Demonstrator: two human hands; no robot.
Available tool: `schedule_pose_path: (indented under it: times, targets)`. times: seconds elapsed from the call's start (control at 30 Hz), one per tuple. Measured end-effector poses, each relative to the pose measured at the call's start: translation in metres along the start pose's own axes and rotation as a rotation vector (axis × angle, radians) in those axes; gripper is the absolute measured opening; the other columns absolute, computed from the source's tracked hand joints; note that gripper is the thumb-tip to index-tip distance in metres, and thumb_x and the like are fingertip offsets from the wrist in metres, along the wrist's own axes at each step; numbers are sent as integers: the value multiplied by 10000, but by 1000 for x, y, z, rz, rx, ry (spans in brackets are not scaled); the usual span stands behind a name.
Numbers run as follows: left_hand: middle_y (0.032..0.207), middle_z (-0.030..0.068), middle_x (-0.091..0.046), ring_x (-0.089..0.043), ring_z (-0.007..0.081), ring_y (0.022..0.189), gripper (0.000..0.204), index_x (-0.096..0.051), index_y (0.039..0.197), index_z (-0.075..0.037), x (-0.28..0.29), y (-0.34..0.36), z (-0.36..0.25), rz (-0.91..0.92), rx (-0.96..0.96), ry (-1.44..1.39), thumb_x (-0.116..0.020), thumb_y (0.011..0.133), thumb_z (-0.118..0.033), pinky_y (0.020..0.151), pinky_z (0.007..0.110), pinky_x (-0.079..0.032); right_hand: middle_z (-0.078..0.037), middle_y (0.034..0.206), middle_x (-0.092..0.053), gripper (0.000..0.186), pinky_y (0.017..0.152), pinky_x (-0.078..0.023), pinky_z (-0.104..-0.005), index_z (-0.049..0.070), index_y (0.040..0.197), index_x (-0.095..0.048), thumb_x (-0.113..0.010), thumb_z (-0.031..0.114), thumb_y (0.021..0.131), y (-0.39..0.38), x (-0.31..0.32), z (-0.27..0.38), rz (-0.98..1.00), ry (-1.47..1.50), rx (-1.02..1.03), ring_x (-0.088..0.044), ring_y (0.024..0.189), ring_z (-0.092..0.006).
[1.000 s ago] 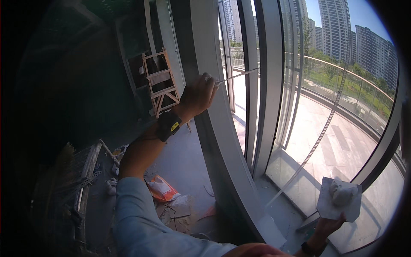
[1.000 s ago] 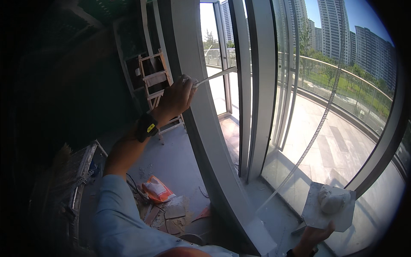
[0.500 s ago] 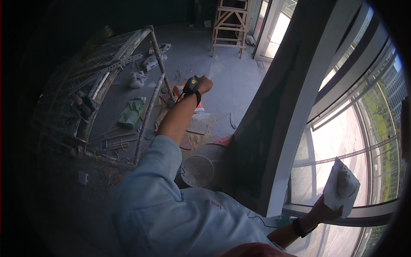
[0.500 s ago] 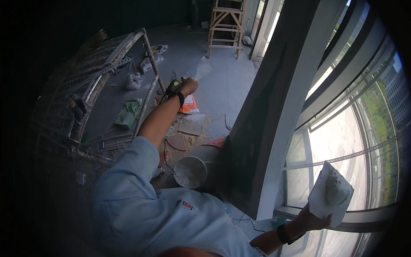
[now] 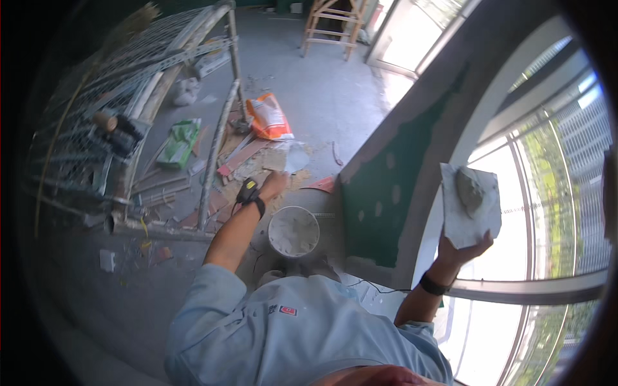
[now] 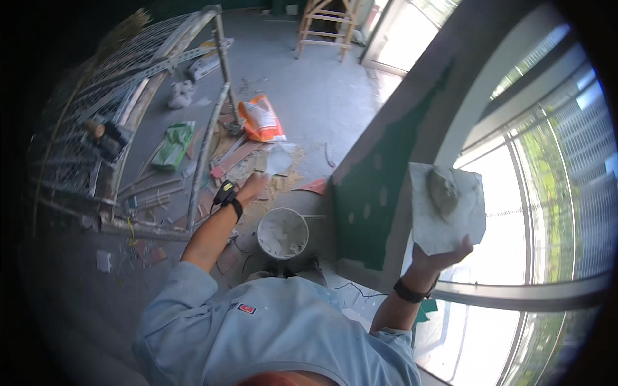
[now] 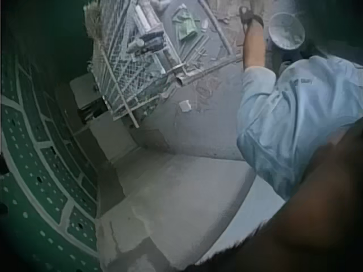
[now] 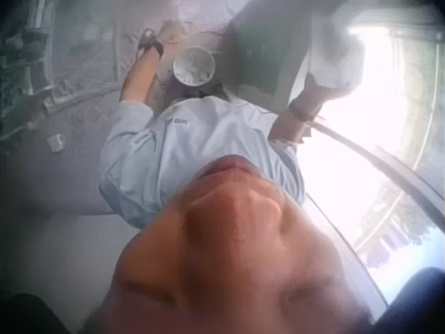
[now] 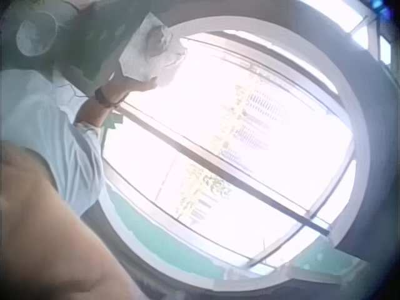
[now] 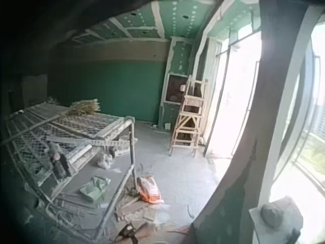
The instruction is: Applying plaster or putty to an interior wall section and smoothing it with a trowel.
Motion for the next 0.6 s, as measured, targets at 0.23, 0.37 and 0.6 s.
schedule_pose_path:
  times: [0.23, 0.37, 0.6]
  targets:
    - [558, 53, -472, -476, 153, 396, 463, -555, 986, 45, 35, -78, 46, -22, 123, -429, -375, 928, -377, 363, 281, -369, -155, 1251, -423, 743, 906, -418, -442, 75, 1325, -304, -524, 435, 714, -41, -81, 17, 98, 640, -481, -444, 1120, -317]
    - [561, 23, -443, -439, 114, 388, 447, -520, 959, 14, 31, -88, 34, -6, 136, -407, -359, 934, -403, 351, 259, -341, -155, 1243, -421, 751, 878, -435, -445, 79, 1325, -303, -512, 456, 710, -43, -54, 24, 118, 574, -465, -446, 1113, -318]
    - [592, 8, -447, -391, 72, 378, 411, -499, 825, -45, 14, -139, 6, -50, 137, -668, -362, 936, -416, 324, 221, -289, -159, 1171, -396, 825, 811, -461, -431, 51, 1269, -272, -699, 424, 670, -27, 49, 26, 37, 222, -216, -477, 1054, -314]
Point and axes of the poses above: each hand's wrist, its own y-axis towards the middle knuckle, its own x-axis out of the back of the hand, z = x × y, the point moved 9 cm from there along y, towards the middle knuckle
